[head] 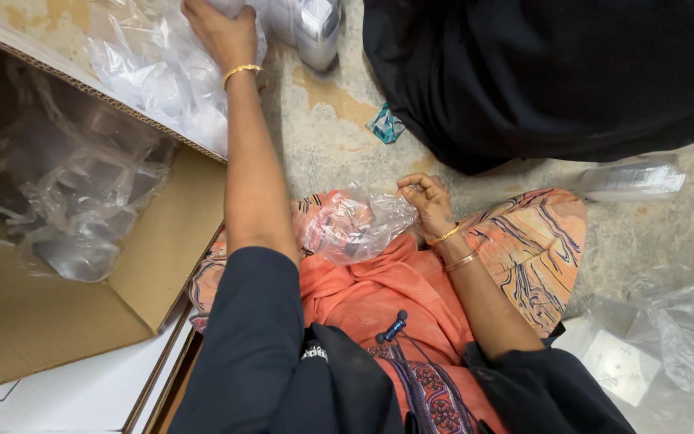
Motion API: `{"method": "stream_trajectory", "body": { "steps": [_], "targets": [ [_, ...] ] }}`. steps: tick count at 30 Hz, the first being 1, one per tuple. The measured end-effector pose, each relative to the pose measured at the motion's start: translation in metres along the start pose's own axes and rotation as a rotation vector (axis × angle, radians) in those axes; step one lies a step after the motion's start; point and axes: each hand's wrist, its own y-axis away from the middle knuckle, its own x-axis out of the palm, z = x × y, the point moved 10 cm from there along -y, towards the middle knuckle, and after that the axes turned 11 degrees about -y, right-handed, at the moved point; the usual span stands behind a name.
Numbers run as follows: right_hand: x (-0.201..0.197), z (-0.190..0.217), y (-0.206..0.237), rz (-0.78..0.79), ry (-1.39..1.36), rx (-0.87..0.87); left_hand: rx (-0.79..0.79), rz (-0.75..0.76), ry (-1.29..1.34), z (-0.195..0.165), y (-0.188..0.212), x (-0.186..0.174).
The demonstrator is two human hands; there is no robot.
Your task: The person sits on the floor and packs small white plastic containers into clear plastic bags, twisting the bags closed and placing the bagged items into a cardboard box, repeating the process one item at a time.
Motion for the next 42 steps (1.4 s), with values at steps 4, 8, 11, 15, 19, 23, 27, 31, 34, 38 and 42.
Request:
{"method": "stream_trajectory", "body": {
  "steps": [4, 8, 11, 15, 19, 23, 27, 31, 34, 38, 42],
  "targets": [
    [0.000, 0.005, 0.000, -0.010, 0.068, -0.040, -0.062, -0.030, 0.094, 0.002, 0.002, -0.003],
    [0.001, 0.012, 0.002, 0.001, 0.190, -0.121, -0.077, -0.006, 0.109, 0.010, 0.008, 0.000],
    [-0.001, 0.000, -0.001, -0.026, 0.154, -0.021, 0.000, 0.070, 0.115, 0.010, 0.014, 0.008],
    [0.004, 0.004, -0.003, -0.013, 0.342, -0.092, 0.023, 0.243, 0.256, 0.010, 0.037, 0.029],
    [0.014, 0.027, 0.013, -0.111, 0.846, -0.261, 0.088, 0.465, 0.188, 0.002, 0.078, 0.046],
    [0.053, 0.060, 0.003, -0.008, 0.526, -0.344, 0.172, 0.663, 0.323, -0.012, 0.114, 0.040],
    [0.142, 0.133, -0.007, 0.171, 1.057, -0.849, 0.496, 0.819, 0.414, -0.047, 0.167, 0.018],
    [0.196, 0.144, -0.030, 0.381, 1.147, -0.813, 0.484, 0.958, 0.435, -0.047, 0.218, 0.018],
    [0.205, 0.136, -0.037, 0.462, 1.199, -0.710, 0.392, 0.998, 0.570, -0.040, 0.238, 0.028],
    [0.189, 0.131, -0.048, 0.441, 1.189, -0.640, 0.202, 1.004, 0.558, -0.013, 0.254, 0.052],
    [0.174, 0.126, -0.057, 0.447, 1.149, -0.609, 0.438, 0.846, 0.287, -0.009, 0.258, 0.057]
  ]
}}
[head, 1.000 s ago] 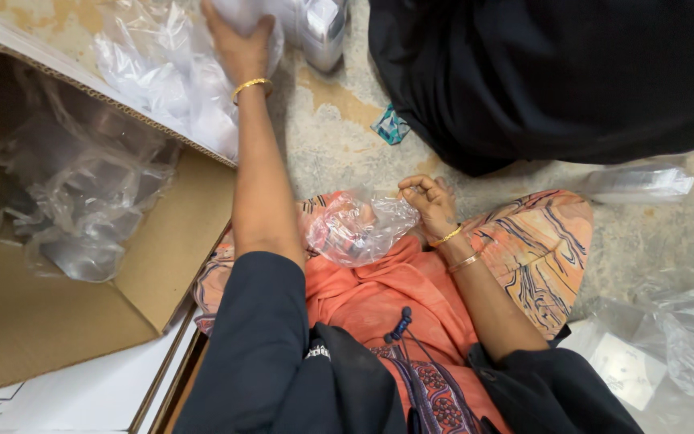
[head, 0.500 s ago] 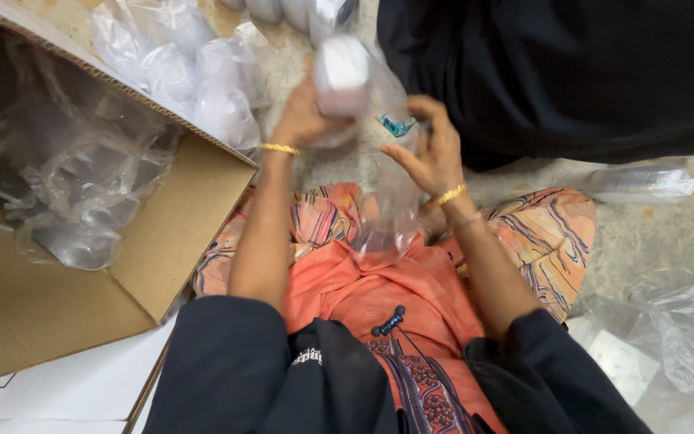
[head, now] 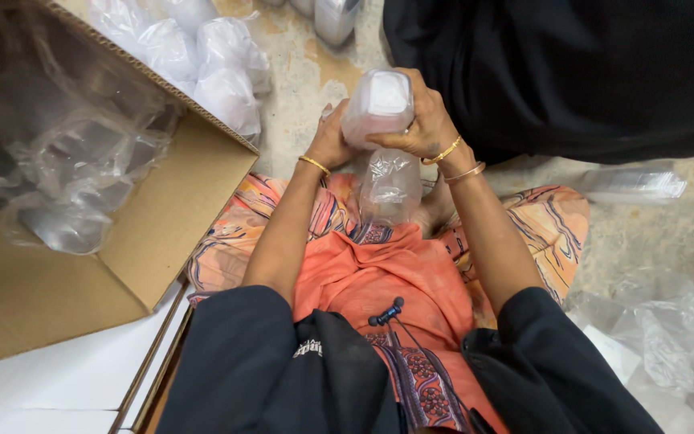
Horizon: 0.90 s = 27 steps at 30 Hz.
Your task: The person sits on the floor and packs small white plastic containers into clear plastic bags, twisting the bags closed and placing the bagged items into a cardboard box, repeating the process one item at a time.
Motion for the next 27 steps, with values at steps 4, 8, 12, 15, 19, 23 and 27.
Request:
{"method": "stream_trajectory", "body": {
  "steps": [4, 8, 12, 15, 19, 23, 27],
  "targets": [
    [-0.003, 0.012, -0.002, -0.010, 0.020, -0.027, 0.047, -0.063, 0.003, -0.008, 0.003, -0.008],
    [-0.003, 0.059, -0.004, 0.023, 0.017, -0.077, -0.082, -0.035, 0.095, -0.020, 0.034, -0.024],
    [0.027, 0.117, -0.014, 0.128, -0.071, -0.132, -0.171, -0.129, 0.257, -0.042, 0.106, -0.067],
    [0.096, 0.168, -0.029, 0.258, -0.075, -0.341, -0.336, -0.190, 0.424, -0.044, 0.181, -0.097],
    [0.222, 0.178, -0.072, 0.467, -0.303, -0.087, -0.709, -0.500, 0.552, -0.021, 0.282, -0.143],
    [0.303, 0.190, -0.119, 0.438, -0.362, -0.068, -0.863, -0.911, 0.510, -0.001, 0.331, -0.208],
    [0.314, 0.151, -0.121, 0.433, -0.324, 0.077, -0.716, -1.113, 0.428, 0.025, 0.315, -0.291]
  ]
}}
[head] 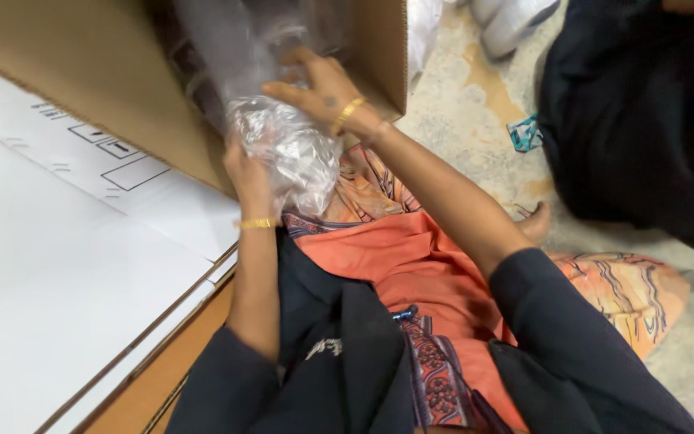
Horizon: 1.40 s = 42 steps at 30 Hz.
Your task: The person sits on the floor and packs small white plastic containers into clear plastic bags, twisting the bags closed and placing the bagged items into a cardboard box, repeating the process one item at a time.
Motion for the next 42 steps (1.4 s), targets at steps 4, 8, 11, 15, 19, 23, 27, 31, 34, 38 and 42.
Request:
{"method": "stream_trajectory", "body": {
  "steps": [4, 8, 11, 15, 19, 23, 27, 31, 34, 38, 42],
  "targets": [
    [-0.026, -0.019, 0.050, -0.033, 0.044, -0.057, 0.283, -0.146, -0.292, -0.030, -0.057, 0.012],
    [-0.058, -0.036, 0.122, -0.036, -0.032, 0.006, 0.201, -0.153, -0.098, 0.001, -0.102, 0.029],
    [-0.085, -0.078, 0.179, -0.118, -0.160, 0.330, 0.317, -0.304, -0.169, 0.009, -0.107, 0.015],
    [-0.114, -0.088, 0.230, -0.217, -0.418, 0.171, 0.545, -0.375, -0.581, -0.010, -0.102, 0.013],
    [-0.128, -0.125, 0.272, -0.367, -0.628, 0.355, 0.607, -0.489, -0.734, -0.031, -0.113, 0.009],
    [-0.132, -0.128, 0.278, -0.398, -0.656, 0.322, 0.636, -0.467, -0.793, -0.041, -0.118, 0.012],
    [-0.131, -0.129, 0.280, -0.409, -0.657, 0.366, 0.597, -0.435, -0.917, -0.034, -0.109, 0.011],
    [-0.141, -0.126, 0.292, -0.466, -0.694, 0.365, 0.588, -0.484, -0.962, -0.046, -0.099, 0.008],
    [-0.153, -0.125, 0.303, -0.523, -0.714, 0.344, 0.721, -0.713, -0.927, -0.080, -0.061, 0.014],
    [-0.175, -0.138, 0.325, -0.635, -0.572, 0.387, 0.907, -0.566, -0.556, -0.098, 0.026, 0.086],
    [-0.180, -0.158, 0.337, -0.648, -0.537, 0.394, 0.942, 0.381, -0.361, -0.073, 0.126, 0.253]
  ]
}}
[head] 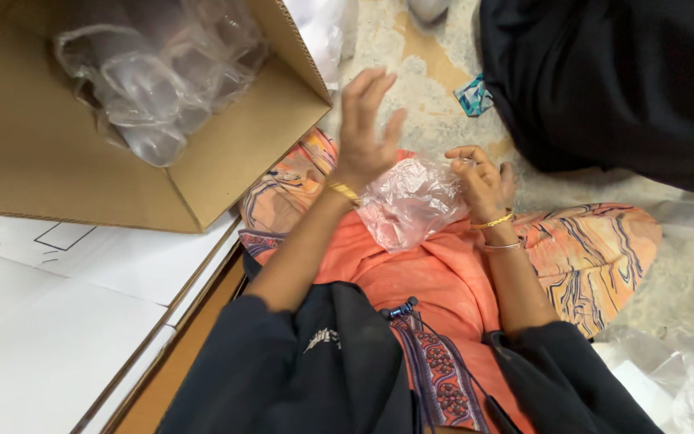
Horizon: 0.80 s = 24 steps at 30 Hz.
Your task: The person sits on the floor and packs small white plastic containers into clear plastic bags, twisting the bags closed and placing the bagged items into a cardboard box, repeating the process one item at a time.
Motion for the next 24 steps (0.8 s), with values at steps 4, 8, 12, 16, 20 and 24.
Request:
{"method": "stream_trajectory", "body": {
  "steps": [4, 8, 12, 16, 20, 24],
  "targets": [
    [-0.007, -0.016, 0.001, -0.009, 0.057, -0.031, -0.257, -0.196, -0.433, 0.015, -0.019, 0.032],
    [0.003, -0.022, 0.005, 0.081, -0.034, -0.078, -0.374, -0.248, -0.592, 0.059, -0.037, 0.040],
    [0.007, -0.027, 0.005, 0.087, 0.042, -0.044, -0.526, -0.400, -0.557, 0.105, -0.032, 0.039],
    [0.011, -0.026, 0.003, 0.095, 0.055, -0.039, -0.712, -0.574, -0.395, 0.150, -0.018, 0.045],
    [0.011, -0.033, 0.003, 0.061, 0.002, 0.037, -0.841, -0.507, -0.395, 0.176, 0.000, 0.057],
    [0.015, -0.033, 0.001, 0.064, 0.043, 0.034, -0.734, -0.359, -0.146, 0.174, 0.023, 0.075]
  ]
}}
